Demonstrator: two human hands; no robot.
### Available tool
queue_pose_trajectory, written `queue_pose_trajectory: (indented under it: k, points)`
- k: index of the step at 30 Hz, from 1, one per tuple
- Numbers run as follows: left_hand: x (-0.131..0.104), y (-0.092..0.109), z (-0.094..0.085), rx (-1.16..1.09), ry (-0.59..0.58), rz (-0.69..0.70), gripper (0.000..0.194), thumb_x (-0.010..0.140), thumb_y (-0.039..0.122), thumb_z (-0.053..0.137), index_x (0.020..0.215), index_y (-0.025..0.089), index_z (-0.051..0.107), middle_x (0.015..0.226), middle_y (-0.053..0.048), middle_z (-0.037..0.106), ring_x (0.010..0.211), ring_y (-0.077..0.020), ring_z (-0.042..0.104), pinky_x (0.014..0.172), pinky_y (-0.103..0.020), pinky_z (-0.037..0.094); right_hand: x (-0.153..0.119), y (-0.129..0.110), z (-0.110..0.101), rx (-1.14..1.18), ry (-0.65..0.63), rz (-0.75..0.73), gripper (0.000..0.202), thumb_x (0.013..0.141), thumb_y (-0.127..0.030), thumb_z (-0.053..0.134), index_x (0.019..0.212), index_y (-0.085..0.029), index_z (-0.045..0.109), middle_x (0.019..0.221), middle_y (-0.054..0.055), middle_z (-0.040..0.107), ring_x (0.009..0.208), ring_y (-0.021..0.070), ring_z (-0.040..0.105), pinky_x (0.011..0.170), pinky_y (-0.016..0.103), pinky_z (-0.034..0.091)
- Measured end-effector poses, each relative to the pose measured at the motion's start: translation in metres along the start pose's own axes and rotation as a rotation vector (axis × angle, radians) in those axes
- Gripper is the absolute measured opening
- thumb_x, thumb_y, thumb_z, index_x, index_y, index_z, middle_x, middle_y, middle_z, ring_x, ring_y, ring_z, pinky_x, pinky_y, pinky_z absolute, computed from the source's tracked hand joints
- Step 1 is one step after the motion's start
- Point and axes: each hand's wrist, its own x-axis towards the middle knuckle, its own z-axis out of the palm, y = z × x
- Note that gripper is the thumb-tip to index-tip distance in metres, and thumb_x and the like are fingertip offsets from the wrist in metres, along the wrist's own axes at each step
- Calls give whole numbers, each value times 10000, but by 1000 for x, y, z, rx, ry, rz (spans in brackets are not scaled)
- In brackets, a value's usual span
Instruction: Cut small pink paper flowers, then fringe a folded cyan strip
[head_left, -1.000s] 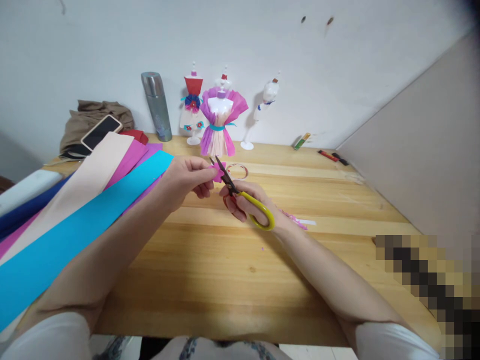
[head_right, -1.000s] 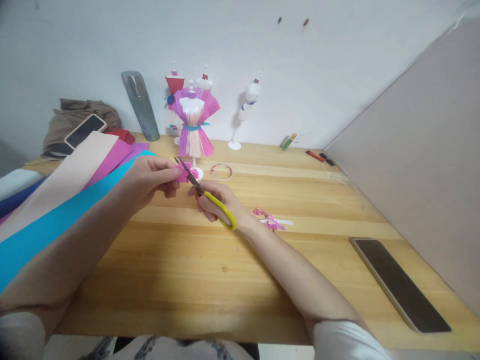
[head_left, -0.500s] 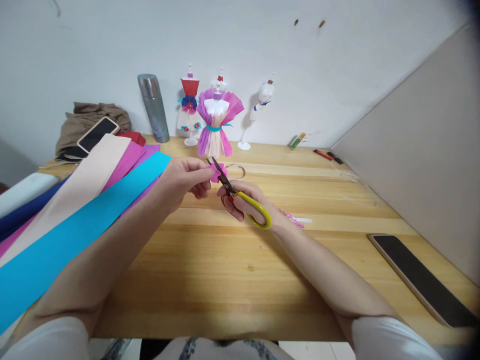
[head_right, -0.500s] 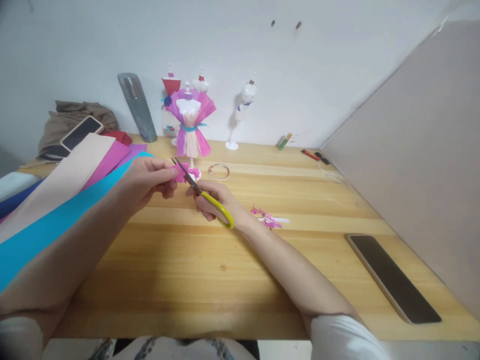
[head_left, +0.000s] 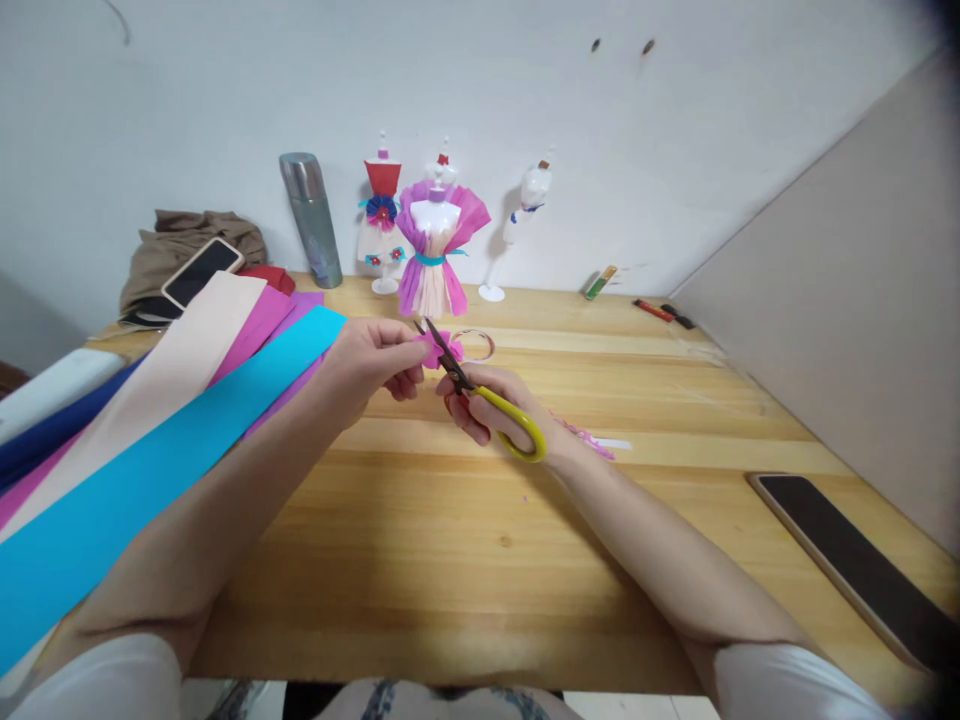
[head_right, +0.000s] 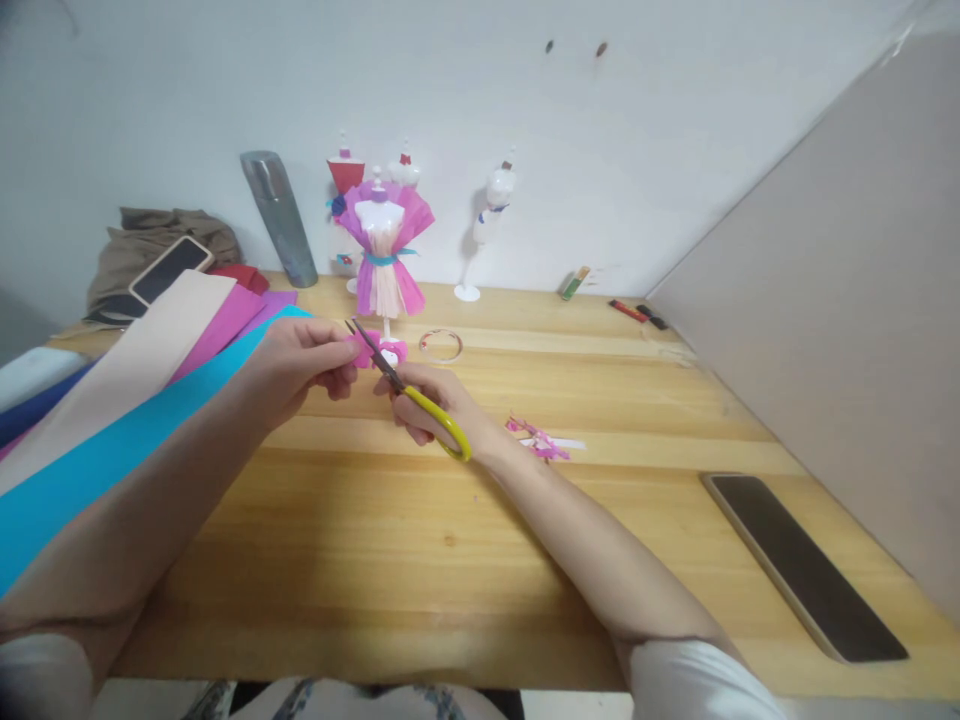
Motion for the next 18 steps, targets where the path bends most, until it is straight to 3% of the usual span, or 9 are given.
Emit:
queue_pose_trajectory:
  k: [18]
  points:
    - [3, -2, -4, 36, -45, 9, 189, 676, 267, 747, 552, 157, 657, 493, 6, 616, 412, -85, 541, 428, -197, 422, -1, 4, -1, -25, -16, -10, 539, 887, -662, 647, 1040, -145, 621, 648, -47, 565, 435, 65, 435, 450, 237, 324]
